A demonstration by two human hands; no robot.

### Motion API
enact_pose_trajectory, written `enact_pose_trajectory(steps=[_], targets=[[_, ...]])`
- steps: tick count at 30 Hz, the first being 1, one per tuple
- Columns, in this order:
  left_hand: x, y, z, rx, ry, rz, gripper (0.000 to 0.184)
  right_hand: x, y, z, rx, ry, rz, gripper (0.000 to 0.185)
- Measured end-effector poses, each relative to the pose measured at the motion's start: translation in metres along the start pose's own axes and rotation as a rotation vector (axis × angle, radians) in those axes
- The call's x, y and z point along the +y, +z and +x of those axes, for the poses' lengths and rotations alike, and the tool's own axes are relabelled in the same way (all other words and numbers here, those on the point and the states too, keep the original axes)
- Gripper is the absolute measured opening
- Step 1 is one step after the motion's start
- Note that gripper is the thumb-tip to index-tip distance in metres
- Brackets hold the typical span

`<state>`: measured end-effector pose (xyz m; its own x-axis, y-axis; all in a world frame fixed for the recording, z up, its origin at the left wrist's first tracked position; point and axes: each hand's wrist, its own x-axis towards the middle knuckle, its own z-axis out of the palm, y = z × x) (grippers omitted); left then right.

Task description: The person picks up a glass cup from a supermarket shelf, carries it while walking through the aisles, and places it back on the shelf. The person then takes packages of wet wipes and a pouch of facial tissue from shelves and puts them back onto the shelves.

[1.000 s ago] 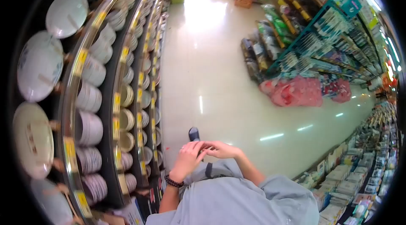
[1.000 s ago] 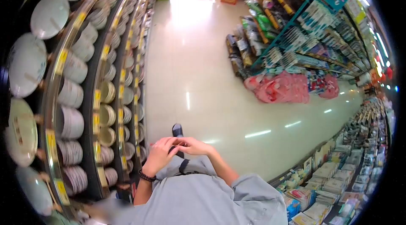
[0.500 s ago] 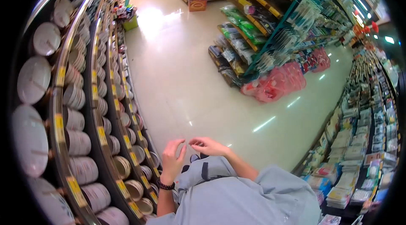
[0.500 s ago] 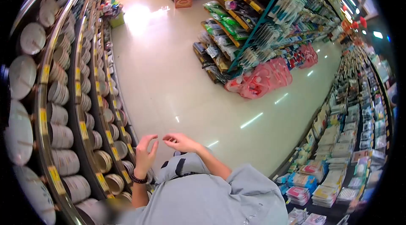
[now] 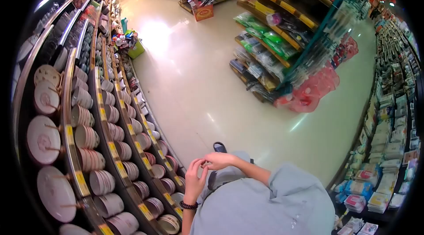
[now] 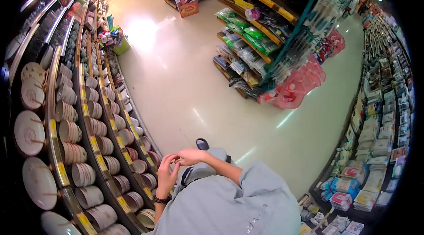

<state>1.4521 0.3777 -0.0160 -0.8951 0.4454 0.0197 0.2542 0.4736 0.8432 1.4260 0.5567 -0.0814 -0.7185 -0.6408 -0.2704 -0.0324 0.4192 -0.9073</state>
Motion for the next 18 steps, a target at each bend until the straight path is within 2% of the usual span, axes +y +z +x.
enact_pose_trajectory(steps=[3, 5, 8, 11, 16, 18], targets=[[-0.010, -0.032, 0.065, 0.014, 0.047, 0.095, 0.027, 0.006, -0.046, 0.049, 0.130, -0.159, 0.049, 0.030], [-0.021, -0.047, 0.098, 0.068, -0.027, 0.171, 0.026, 0.015, -0.065, 0.077, 0.261, -0.226, 0.085, 0.032], [-0.036, -0.061, 0.140, 0.118, -0.001, 0.132, 0.028, 0.007, -0.112, 0.107, 0.182, -0.160, 0.301, 0.034], [-0.056, -0.068, 0.177, 0.052, -0.044, 0.043, 0.029, 0.007, -0.144, 0.129, 0.142, -0.017, 0.373, 0.034], [-0.103, -0.085, 0.254, -0.094, -0.048, -0.001, 0.031, 0.022, -0.185, 0.177, 0.248, 0.027, 0.225, 0.032], [-0.131, -0.098, 0.292, -0.154, 0.011, -0.018, 0.034, 0.023, -0.213, 0.207, 0.183, 0.099, 0.251, 0.031]])
